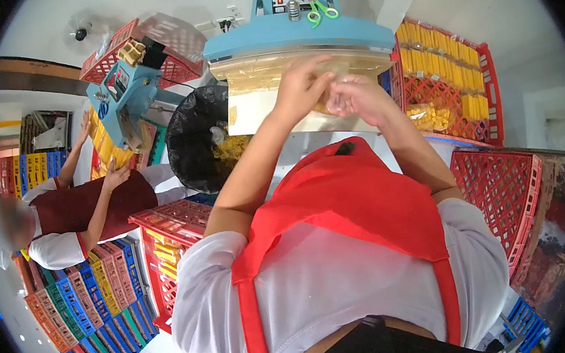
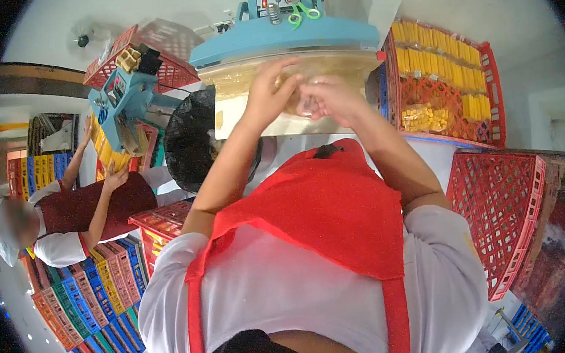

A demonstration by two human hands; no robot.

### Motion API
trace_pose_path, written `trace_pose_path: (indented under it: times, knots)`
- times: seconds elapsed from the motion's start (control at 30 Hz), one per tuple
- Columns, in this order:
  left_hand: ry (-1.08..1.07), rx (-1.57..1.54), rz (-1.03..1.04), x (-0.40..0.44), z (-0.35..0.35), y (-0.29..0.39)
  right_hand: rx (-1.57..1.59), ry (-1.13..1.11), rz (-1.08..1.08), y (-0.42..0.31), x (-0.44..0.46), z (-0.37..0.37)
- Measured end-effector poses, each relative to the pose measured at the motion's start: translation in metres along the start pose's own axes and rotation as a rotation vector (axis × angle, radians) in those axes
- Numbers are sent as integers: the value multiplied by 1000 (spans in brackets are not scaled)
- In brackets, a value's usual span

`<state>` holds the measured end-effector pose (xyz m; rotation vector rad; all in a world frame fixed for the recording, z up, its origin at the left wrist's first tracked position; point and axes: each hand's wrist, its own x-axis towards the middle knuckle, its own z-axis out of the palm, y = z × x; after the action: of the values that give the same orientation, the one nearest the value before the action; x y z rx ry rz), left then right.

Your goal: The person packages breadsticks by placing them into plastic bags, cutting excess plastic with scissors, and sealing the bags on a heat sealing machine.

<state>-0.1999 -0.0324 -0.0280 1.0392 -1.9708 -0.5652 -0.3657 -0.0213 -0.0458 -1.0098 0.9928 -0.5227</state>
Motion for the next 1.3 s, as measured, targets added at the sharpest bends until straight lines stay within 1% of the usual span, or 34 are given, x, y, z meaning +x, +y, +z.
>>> trace_pose_path:
  times: [0.03, 0.07, 0.13, 0.2, 0.23, 0.27, 0.3, 0.33, 0.37, 0.43, 0.47, 0.53, 0.6, 0.63, 0.67, 0.7, 0.73, 0.77, 0.8, 0.83, 0.87, 0.93, 0.97, 1.0, 1.07, 1.13, 1.2, 1.3]
  knots:
    - [11, -89, -63, -7, -3, -3, 320, -9, -42, 1, 4, 2]
    - [-3, -87, -67, -16, -3, -4, 646, -17, -79, 4, 6, 5]
    - [-4, 192, 11, -32, -2, -4, 707, -1, -40, 0, 4, 3]
    - [34, 174, -21, -38, 4, -14, 544, -160, -48, 0, 7, -8]
    - [64, 168, -62, -40, 6, -24, 541, -162, -52, -3, 5, -16]
    - [96, 162, -106, -42, 7, -33, 199, -75, -102, -6, 3, -25]
    - [103, 165, -106, -40, 5, -33, -146, 11, -149, -10, 4, -30]
    - [127, 124, -143, -40, 4, -32, -150, 5, -149, -12, 8, -32]
    - [149, 83, -182, -42, 3, -30, -386, 302, -444, -13, 12, -33]
    - [152, 34, -218, -40, -1, -25, -616, 604, -738, -12, 23, -36]
    - [153, -17, -249, -39, -2, -24, -494, 347, -618, -11, 31, -37]
    - [139, -26, -229, -39, -15, -26, -367, 96, -504, -21, 31, -29]
    - [133, -31, -212, -35, -27, -22, -444, 57, -507, -31, 21, -17]
    - [175, -254, -345, -33, -34, -12, -285, 74, -537, -31, 18, -8]
    - [216, -479, -478, -34, -38, -4, -280, 66, -529, -29, 21, -4]
    - [293, -558, -553, -31, -36, -5, -157, 65, -391, -28, 26, -2]
    - [298, -559, -550, -30, -33, -15, -41, 67, -260, -28, 32, -3]
    - [312, -649, -527, -33, -26, -34, -51, 66, -269, -20, 44, -4]
    - [324, -738, -502, -37, -19, -59, 53, 87, -210, -3, 62, -5]
    - [286, -548, -497, -48, -11, -96, 161, 108, -148, 6, 73, -5]
    - [288, -547, -492, -46, -16, -96, 158, 107, -154, 5, 79, -5]
    - [83, -442, -447, -44, -27, -83, 95, 110, -142, 9, 82, -1]
    - [-15, -416, -456, -40, -34, -76, 98, 111, -126, 13, 81, 1]
    - [-14, -423, -462, -34, -39, -71, 129, 93, -127, 10, 82, 2]
    - [-334, -499, -578, -23, -46, -69, 150, 73, -130, 9, 83, 3]
    - [-353, -494, -621, -17, -39, -75, 185, 99, -172, 12, 85, 3]
    - [-312, -545, -728, -15, -33, -81, 126, 125, -145, 14, 82, 0]
    - [-325, -592, -745, -12, -19, -96, 50, 202, -93, 18, 78, -5]
